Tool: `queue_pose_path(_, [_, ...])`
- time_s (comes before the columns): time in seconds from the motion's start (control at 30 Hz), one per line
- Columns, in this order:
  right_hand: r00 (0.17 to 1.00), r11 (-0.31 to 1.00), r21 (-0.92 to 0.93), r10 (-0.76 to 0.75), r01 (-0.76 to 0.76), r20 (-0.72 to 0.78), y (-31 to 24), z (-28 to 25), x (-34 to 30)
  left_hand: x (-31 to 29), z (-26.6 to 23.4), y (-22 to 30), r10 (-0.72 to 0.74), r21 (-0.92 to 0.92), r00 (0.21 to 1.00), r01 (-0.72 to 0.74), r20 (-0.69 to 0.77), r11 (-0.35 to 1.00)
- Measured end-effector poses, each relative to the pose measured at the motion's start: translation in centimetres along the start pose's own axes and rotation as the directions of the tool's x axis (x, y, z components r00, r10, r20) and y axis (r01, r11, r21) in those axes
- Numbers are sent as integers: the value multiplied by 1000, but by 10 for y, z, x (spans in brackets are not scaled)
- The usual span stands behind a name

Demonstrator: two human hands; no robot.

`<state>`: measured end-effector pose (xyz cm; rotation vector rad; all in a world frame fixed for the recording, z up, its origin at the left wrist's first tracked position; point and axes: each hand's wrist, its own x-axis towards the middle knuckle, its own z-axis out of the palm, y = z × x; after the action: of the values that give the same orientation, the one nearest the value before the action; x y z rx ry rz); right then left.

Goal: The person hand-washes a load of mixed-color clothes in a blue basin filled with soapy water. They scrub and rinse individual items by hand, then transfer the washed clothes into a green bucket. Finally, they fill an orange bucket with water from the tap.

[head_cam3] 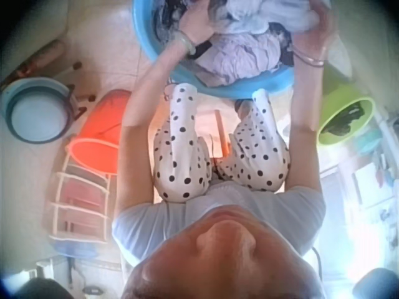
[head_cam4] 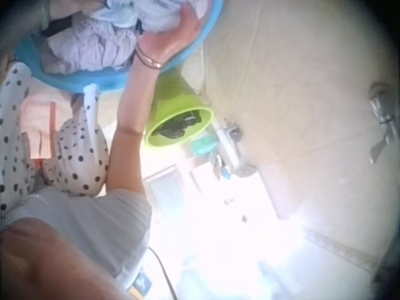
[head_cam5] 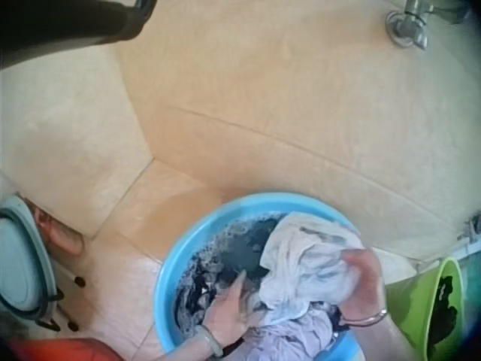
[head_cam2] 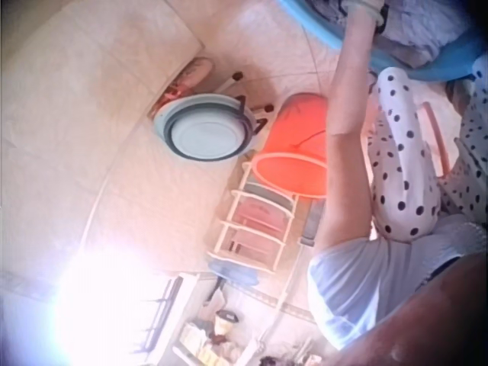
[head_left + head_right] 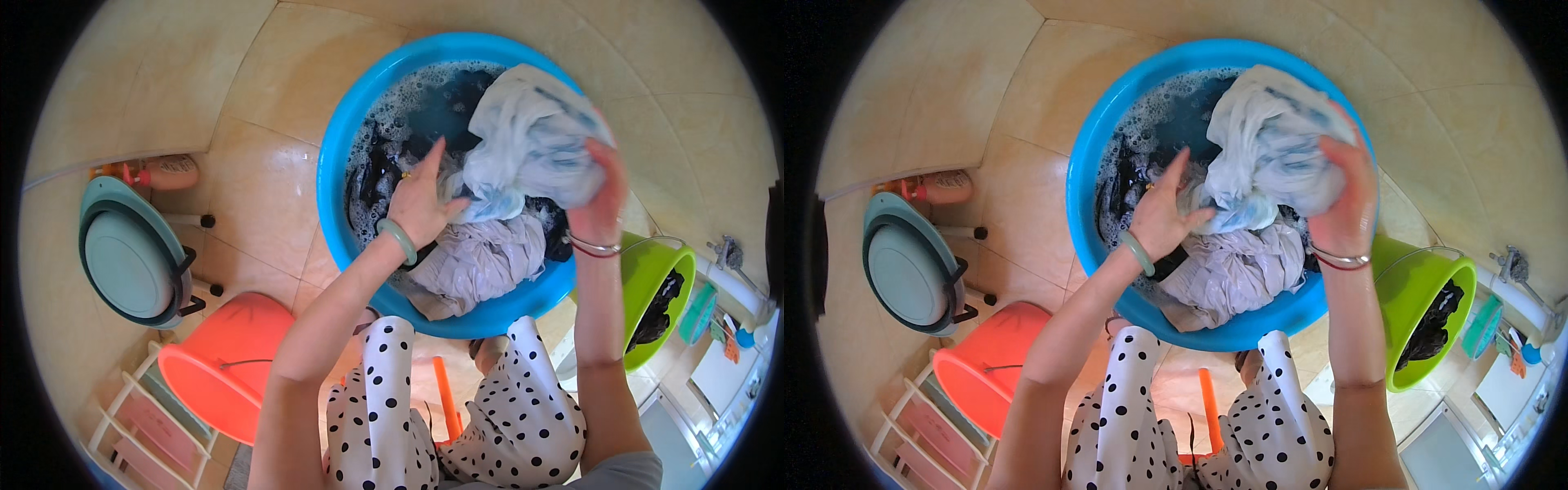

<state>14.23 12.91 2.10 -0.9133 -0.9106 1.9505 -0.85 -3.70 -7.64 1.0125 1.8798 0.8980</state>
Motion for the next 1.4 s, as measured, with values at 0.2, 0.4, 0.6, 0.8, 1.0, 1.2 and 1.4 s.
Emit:
queue_pose_path(0.2, [961, 941, 294, 87, -166, 264, -78, 5, -23, -28, -22, 29, -314, 431, 770, 57, 555, 900])
queue_pose_path(0.4, [966, 914, 342, 152, -217, 208, -51, 24, -16, -16, 9, 0, 207, -99, 974, -216, -97, 971])
queue_pose_path(0.6, [969, 904, -417, 181, -96, 168, 23, -24, 26, -6, -1, -10, -414, -971, 899, 207, 141, 120])
queue_pose_path(0.8, [861, -96, -865, -84, 493, 501, 82, -21, 28, 4, 4, -48, -400, -788, 914, 198, -65, 582])
queue_pose_path(1.0, [917, -320, -876, 291, 362, 272, 141, -4, 35, 2, 3, -42, -470, -802, 876, 201, -110, 562])
queue_pose_path(1.2, [908, -185, -974, 416, 128, 40, 158, -32, 72, 2, 27, -10, -597, -958, 779, -15, -191, 287])
queue_pose_path(1.4, [826, 122, -818, -31, 562, 563, 78, 23, -23, 11, 8, -6, -244, -988, 969, 74, 40, 135])
